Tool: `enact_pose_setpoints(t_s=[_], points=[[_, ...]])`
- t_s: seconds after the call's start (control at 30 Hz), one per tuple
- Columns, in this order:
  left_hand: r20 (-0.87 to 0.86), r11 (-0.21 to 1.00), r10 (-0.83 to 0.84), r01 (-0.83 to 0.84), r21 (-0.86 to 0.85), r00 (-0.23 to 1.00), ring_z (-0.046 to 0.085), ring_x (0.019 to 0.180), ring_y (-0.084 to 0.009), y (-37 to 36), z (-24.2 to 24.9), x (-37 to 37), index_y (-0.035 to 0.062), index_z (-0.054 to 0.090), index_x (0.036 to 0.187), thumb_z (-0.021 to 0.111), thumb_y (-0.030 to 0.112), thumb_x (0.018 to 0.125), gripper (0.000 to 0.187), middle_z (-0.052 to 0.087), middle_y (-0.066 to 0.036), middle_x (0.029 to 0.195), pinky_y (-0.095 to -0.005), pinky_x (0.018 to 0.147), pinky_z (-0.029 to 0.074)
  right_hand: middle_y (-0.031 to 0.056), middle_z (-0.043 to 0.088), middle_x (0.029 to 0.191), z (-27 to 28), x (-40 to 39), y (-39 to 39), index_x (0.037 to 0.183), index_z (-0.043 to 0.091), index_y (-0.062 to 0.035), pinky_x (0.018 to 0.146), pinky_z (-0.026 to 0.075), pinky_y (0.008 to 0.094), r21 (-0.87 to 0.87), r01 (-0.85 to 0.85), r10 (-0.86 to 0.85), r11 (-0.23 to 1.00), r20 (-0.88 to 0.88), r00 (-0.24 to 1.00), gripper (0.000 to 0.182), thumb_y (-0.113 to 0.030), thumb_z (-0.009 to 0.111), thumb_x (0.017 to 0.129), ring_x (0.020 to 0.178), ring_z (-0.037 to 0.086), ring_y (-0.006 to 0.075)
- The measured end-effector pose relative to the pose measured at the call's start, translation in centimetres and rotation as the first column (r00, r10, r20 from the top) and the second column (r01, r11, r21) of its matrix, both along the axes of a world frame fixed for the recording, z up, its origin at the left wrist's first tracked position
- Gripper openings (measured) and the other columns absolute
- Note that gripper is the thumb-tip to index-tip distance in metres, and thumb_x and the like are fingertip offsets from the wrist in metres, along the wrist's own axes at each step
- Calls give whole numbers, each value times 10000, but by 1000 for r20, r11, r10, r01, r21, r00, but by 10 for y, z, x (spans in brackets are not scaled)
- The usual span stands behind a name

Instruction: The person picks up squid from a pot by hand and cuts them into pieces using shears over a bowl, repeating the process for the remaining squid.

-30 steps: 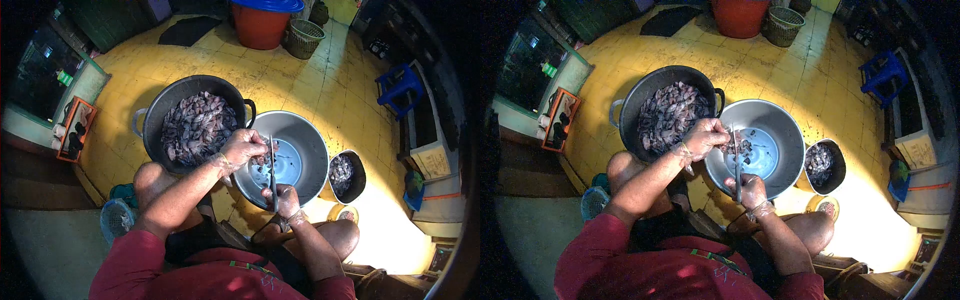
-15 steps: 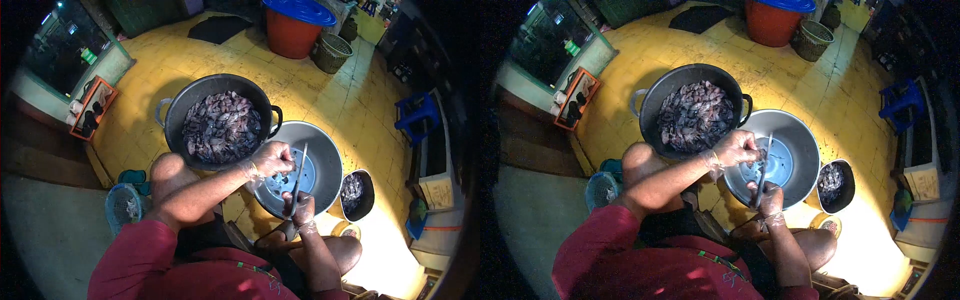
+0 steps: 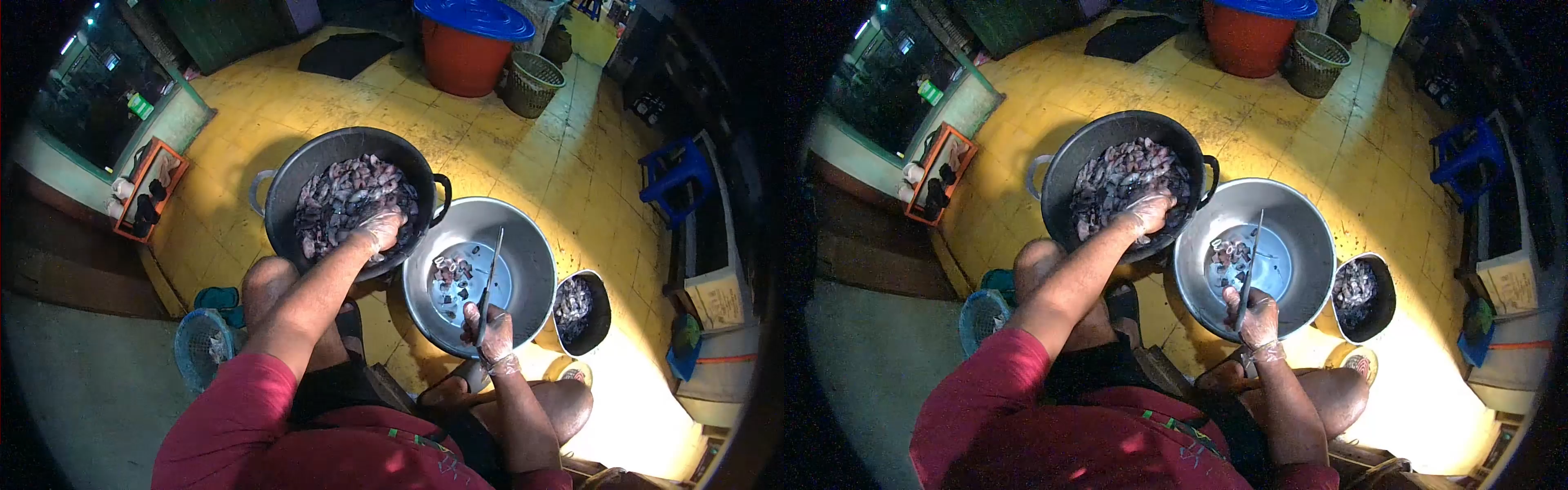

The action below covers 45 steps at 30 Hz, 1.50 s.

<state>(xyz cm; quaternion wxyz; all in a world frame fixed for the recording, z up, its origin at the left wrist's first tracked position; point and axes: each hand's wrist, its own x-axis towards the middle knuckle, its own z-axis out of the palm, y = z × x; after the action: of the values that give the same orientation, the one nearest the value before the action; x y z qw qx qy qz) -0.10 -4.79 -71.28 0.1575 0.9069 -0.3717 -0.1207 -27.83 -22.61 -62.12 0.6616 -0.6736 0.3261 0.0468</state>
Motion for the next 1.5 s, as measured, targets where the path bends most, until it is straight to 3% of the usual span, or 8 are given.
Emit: enact_pose_setpoints(t_s=[0.07,0.3,0.4,0.5,0.63,0.7,0.93,1.5], points=[[17,996,53,-52,-68,998,566,1101,-354,1,-10,2,21,654,1075,547,-25,752,344,617,-198,1112,-423,984,421,49,584,624,3,1,0,825,640,58,470,468,277,10,2,-2,1000,8,1000,414,-345,732,843,508,555,123],[115,958,-66,31,285,991,614,995,-376,-7,34,0,5,651,1027,517,122,881,231,651,-236,976,-464,896,460,50,567,600,0,1,-1,788,624,47,458,458,274,45,-15,15,999,7,1000,401,-335,729,848,505,555,129],[91,993,117,-114,-29,989,626,989,-366,-1,55,2,30,634,992,509,280,953,282,658,-223,1023,-455,864,480,68,593,618,-2,2,-3,816,641,53,495,470,299,3,-68,68,998,-30,997,452,-390,728,835,535,577,146],[-52,960,100,-110,-259,994,639,957,-364,-8,104,-22,23,617,1106,491,176,953,251,673,-198,1013,-432,896,477,88,623,676,-9,1,-2,864,654,55,568,488,335,-35,-146,144,989,-51,988,539,-477,717,813,611,606,174],[-584,779,-230,-213,-590,778,624,878,-114,-26,119,-65,55,587,1194,537,94,957,245,684,-63,1062,-267,772,505,117,653,764,-12,1,-2,945,656,53,673,496,365,-49,-315,309,948,-96,946,666,-596,665,796,724,632,212],[-578,630,-324,-284,-722,749,540,724,-18,-33,116,-87,72,591,1188,566,105,955,236,663,9,1000,-169,595,455,130,655,770,-12,-1,-3,976,651,53,682,499,362,-59,-370,362,927,-116,925,698,-622,638,801,724,638,212],[-692,577,-314,-448,-683,650,566,695,-52,-42,107,-98,61,535,932,654,54,889,127,616,-24,880,-194,531,461,105,637,705,-6,-1,-8,914,636,46,617,483,339,-52,-309,309,950,-10,951,644,-591,648,815,658,616,185],[-694,621,-472,-354,-700,544,549,617,-63,-42,109,-87,29,537,888,690,18,853,157,596,-37,816,-215,508,448,23,572,608,-8,-5,-1,802,654,46,472,414,273,118,-164,162,979,23,986,405,-337,782,791,537,519,99]])
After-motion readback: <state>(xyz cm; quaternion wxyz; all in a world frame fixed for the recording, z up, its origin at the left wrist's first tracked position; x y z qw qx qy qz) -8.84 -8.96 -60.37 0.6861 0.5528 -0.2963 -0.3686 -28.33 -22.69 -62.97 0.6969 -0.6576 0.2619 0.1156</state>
